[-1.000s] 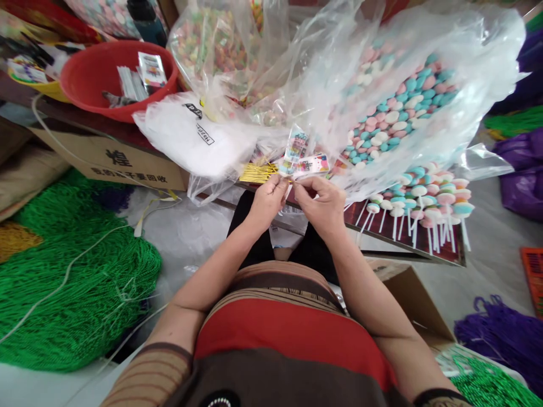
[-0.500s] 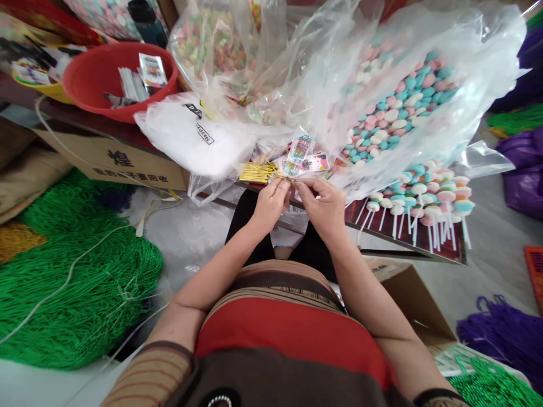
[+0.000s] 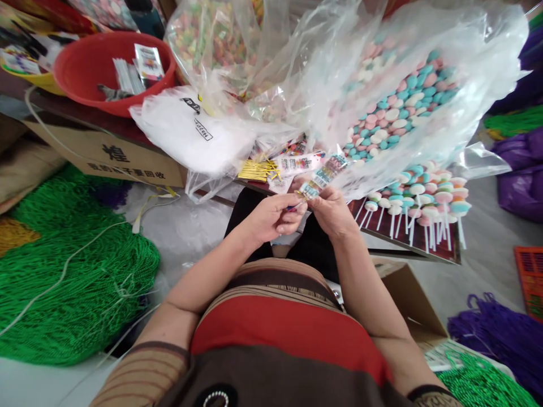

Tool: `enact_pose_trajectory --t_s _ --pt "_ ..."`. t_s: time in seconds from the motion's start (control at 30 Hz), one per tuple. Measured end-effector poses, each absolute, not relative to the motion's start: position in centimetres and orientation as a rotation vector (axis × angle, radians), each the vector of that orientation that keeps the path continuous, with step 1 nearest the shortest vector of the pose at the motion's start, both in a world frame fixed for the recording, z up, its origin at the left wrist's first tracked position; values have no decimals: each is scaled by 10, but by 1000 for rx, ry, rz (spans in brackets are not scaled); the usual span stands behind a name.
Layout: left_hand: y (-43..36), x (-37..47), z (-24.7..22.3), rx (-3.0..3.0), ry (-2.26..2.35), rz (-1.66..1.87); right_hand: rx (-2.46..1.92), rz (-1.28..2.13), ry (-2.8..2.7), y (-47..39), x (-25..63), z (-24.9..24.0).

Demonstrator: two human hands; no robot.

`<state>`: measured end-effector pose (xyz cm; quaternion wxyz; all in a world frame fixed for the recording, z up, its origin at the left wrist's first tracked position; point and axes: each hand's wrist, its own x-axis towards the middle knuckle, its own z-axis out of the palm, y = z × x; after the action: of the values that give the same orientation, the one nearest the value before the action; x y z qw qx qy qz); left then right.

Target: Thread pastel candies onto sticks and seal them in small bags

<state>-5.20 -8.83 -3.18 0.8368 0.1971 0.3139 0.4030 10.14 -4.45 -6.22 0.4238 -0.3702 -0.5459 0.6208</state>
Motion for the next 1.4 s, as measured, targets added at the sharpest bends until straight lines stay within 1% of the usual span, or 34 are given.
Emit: enact_pose_trajectory --t_s 0.1,0.2,0.33,0.47,0.6,0.77,0.87,1.03,1.3,1.4 --pt "-88 -52 -29 385 575 746 -881 1645 -1434 -43 108 -60" --pt "-87 -51 -32 363 557 736 -828 1731 -1419 -41 110 -67" --pt "-86 -47 -36 366 624 799 -834 1632 -1312 -41 105 -79" --pt "-86 -39 -37 366 751 962 -989 1370 -1332 -46 95 -82" --pt "-86 -34 -44 512 894 1133 -1113 1042 -1500 -50 90 -79" --pt "-88 -38 -58 915 1093 1188 -1150 515 -1765 -49 92 -77" --pt "-85 -38 -56 934 1143 1220 -1152 381 -1782 -51 92 -77" --pt "-81 -35 -48 738 1009 1253 -1104 509 -1727 -60 90 -73" --pt "-81 -35 -54 607 953 1257 -1140 695 -1626 -63 93 -68" --pt "-80 -36 -52 520 919 1203 -1131 852 -1556 -61 93 -75"
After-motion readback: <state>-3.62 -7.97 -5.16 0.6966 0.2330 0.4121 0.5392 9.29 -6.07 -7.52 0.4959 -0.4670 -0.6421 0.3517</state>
